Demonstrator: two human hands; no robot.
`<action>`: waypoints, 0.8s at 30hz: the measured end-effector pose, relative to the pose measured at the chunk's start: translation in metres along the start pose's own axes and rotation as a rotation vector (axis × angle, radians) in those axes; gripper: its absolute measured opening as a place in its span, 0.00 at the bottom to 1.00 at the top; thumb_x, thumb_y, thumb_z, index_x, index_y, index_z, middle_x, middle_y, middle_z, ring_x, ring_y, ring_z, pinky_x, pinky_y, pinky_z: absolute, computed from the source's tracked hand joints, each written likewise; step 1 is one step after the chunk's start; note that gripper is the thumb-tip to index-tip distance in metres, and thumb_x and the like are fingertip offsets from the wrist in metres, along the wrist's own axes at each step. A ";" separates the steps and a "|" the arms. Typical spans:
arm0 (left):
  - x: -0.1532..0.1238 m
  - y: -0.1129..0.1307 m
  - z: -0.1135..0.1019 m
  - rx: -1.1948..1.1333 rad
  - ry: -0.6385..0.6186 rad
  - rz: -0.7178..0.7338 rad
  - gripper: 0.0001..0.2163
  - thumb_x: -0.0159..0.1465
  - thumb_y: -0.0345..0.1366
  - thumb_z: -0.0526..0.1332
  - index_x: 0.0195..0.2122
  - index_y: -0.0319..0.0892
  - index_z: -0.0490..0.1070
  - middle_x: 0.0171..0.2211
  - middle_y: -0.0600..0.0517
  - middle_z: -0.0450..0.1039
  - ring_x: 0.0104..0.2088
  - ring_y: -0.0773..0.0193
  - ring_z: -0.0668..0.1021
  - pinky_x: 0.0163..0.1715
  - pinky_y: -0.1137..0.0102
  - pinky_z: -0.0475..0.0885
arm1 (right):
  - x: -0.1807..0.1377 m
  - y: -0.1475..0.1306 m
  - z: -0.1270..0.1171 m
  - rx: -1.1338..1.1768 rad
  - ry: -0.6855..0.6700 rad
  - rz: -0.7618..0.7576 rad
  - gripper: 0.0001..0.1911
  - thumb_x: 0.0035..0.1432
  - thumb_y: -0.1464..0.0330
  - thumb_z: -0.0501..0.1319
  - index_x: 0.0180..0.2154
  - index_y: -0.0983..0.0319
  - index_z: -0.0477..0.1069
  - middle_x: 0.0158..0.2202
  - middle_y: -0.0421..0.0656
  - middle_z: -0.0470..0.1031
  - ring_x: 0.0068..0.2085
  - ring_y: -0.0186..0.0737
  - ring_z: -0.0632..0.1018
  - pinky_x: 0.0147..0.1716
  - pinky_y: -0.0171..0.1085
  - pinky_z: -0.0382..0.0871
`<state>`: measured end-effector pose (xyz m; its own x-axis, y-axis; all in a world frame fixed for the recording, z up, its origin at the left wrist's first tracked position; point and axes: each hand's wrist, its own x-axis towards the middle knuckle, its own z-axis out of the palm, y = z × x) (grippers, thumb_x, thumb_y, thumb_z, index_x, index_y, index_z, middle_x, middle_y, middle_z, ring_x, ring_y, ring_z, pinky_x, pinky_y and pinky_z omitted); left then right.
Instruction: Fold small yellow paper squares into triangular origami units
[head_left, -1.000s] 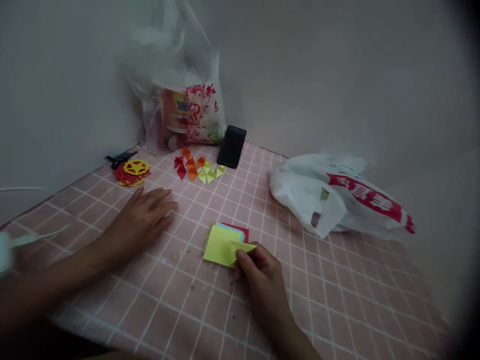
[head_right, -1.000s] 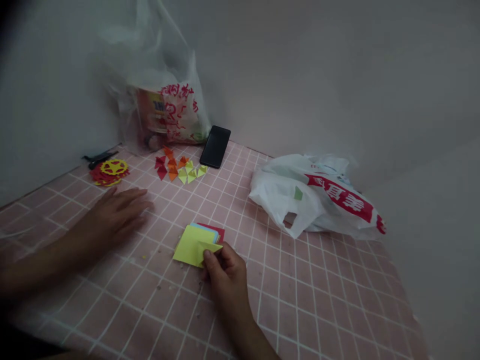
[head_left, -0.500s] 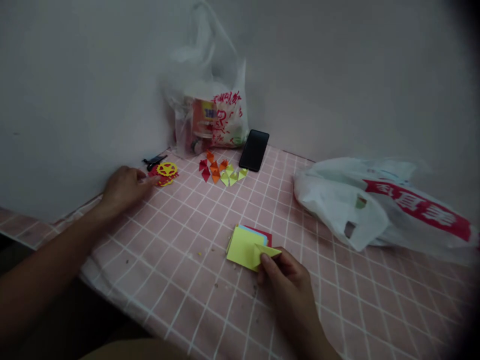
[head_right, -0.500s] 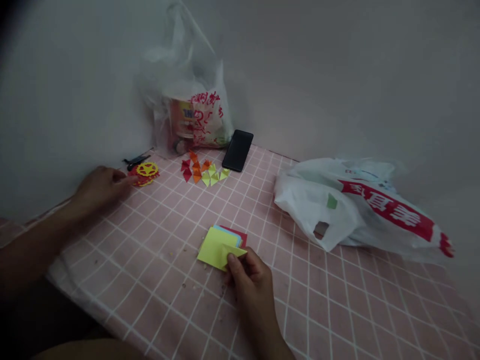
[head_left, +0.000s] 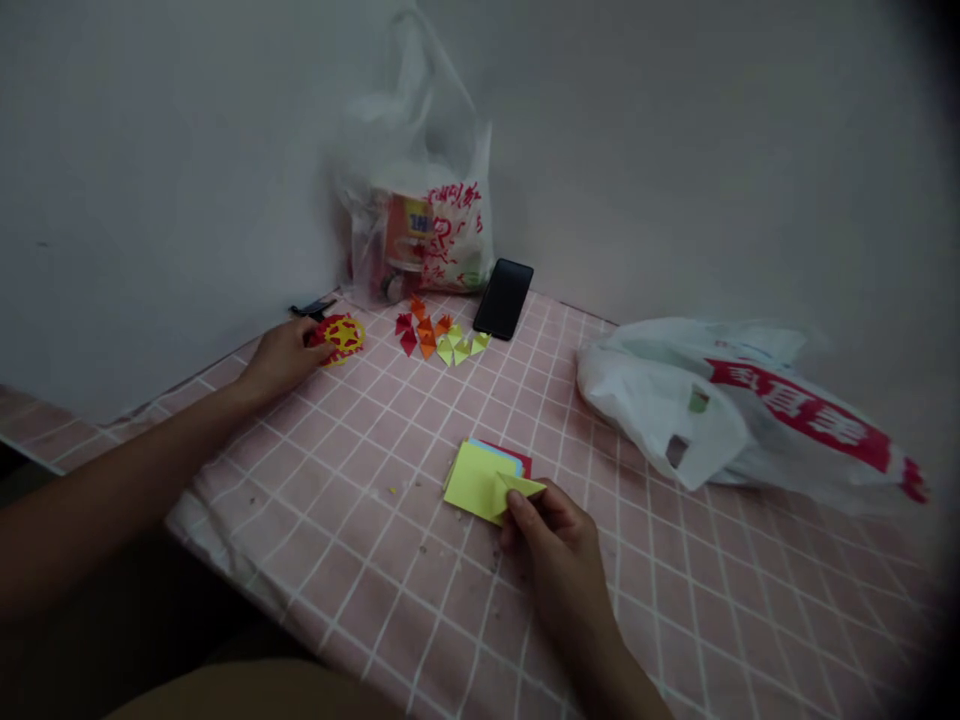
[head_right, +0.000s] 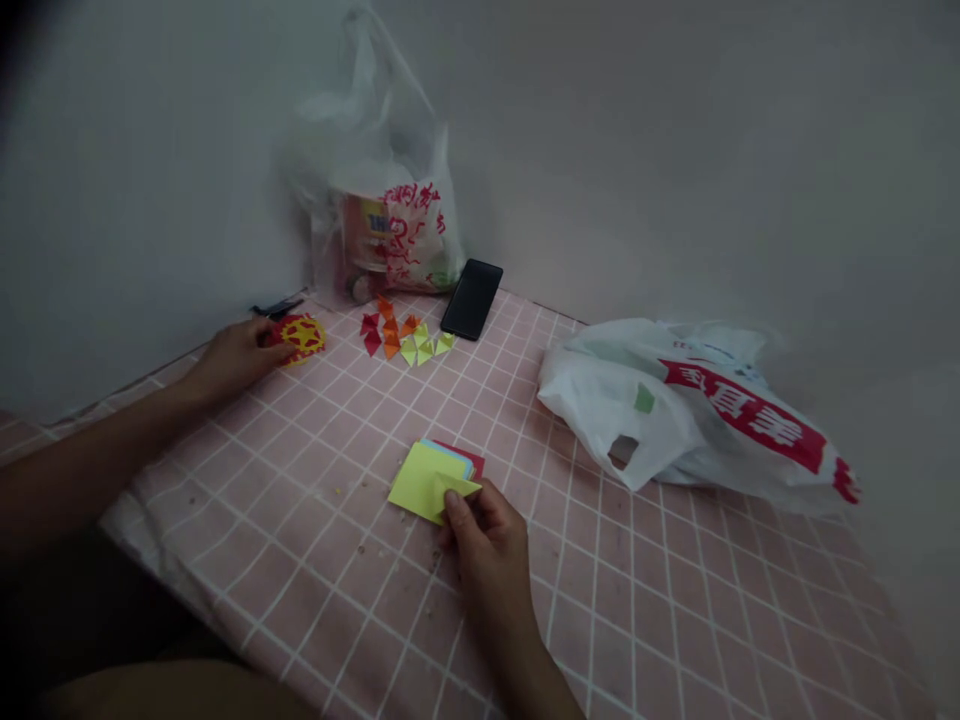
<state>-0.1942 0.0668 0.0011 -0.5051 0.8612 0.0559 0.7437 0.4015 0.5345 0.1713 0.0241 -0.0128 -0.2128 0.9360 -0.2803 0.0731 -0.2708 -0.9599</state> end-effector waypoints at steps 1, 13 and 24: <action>-0.003 0.001 0.000 -0.028 0.000 -0.005 0.17 0.57 0.44 0.60 0.41 0.37 0.72 0.37 0.45 0.75 0.39 0.51 0.76 0.41 0.60 0.68 | 0.000 0.000 0.000 -0.004 0.000 0.001 0.17 0.56 0.56 0.64 0.25 0.62 0.67 0.18 0.36 0.67 0.19 0.30 0.62 0.18 0.31 0.52; -0.044 0.049 0.018 -0.724 -0.406 -0.088 0.14 0.51 0.38 0.66 0.38 0.41 0.75 0.35 0.49 0.81 0.39 0.56 0.82 0.40 0.63 0.77 | 0.000 0.007 -0.003 0.096 -0.013 -0.006 0.15 0.57 0.57 0.64 0.27 0.62 0.67 0.18 0.35 0.66 0.18 0.29 0.62 0.16 0.29 0.50; -0.098 0.109 0.052 -0.806 -0.852 0.045 0.06 0.50 0.34 0.66 0.30 0.42 0.74 0.29 0.53 0.79 0.27 0.62 0.80 0.27 0.71 0.73 | 0.001 -0.003 -0.008 0.329 -0.052 -0.209 0.15 0.56 0.67 0.65 0.47 0.58 0.76 0.41 0.43 0.78 0.41 0.37 0.76 0.43 0.36 0.68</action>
<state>-0.0412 0.0427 0.0104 0.1985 0.9225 -0.3309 0.1065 0.3154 0.9430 0.1790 0.0279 -0.0100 -0.2402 0.9681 -0.0708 -0.2914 -0.1415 -0.9461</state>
